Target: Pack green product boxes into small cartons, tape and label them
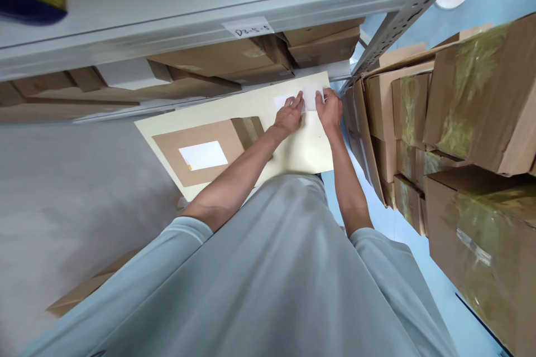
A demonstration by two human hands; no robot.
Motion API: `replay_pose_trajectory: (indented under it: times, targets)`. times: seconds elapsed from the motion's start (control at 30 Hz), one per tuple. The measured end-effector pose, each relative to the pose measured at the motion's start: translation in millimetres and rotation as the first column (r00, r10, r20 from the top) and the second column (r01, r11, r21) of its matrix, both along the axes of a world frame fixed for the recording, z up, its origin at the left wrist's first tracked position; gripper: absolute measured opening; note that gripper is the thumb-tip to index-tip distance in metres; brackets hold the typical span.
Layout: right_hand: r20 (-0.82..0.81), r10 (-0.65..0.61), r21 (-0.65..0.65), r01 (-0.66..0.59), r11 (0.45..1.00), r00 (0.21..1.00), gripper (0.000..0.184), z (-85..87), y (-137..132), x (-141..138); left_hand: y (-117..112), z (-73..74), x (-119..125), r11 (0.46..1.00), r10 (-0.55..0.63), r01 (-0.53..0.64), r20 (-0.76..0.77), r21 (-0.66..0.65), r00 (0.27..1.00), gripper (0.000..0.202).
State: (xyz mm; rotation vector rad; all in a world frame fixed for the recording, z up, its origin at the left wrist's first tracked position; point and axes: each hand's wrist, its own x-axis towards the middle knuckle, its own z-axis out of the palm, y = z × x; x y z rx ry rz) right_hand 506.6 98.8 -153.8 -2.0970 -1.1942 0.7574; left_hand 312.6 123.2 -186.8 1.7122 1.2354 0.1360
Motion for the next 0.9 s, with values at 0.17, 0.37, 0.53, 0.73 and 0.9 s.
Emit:
replay_pose_trajectory:
  times: [0.17, 0.37, 0.53, 0.73, 0.9]
  targets:
    - [0.094, -0.376, 0.025, 0.376, 0.926, 0.922, 0.053, 3.7, -24, 28, 4, -0.8, -1, 0.992, -0.121, 0.122, -0.055, 0.012, 0.991, 0.063]
    - [0.139, -0.200, 0.139, 0.181, 0.974, 0.970, 0.064, 32.5, -35, 17, 17, 11.9, 11, 0.991, 0.030, -0.028, 0.014, -0.132, 0.999, 0.052]
    - [0.267, -0.087, 0.329, -0.006, 0.944, 0.960, 0.057, 61.7, -48, -34, -6, 71.1, 3, 0.829, 0.537, -0.383, 0.388, -0.407, 0.749, 0.053]
    - [0.248, 0.335, 0.207, -0.387, 0.898, 0.909, 0.036, 91.7, -104, -123, -74, 175.0, -66, 0.643, 0.762, -0.423, 0.472, -0.639, 0.444, 0.057]
    - [0.112, 0.540, 0.193, -0.551, 0.812, 0.834, 0.045, 112.9, -139, -171, -110, 198.6, -133, 0.556, 0.828, -0.447, 0.422, -0.701, 0.370, 0.053]
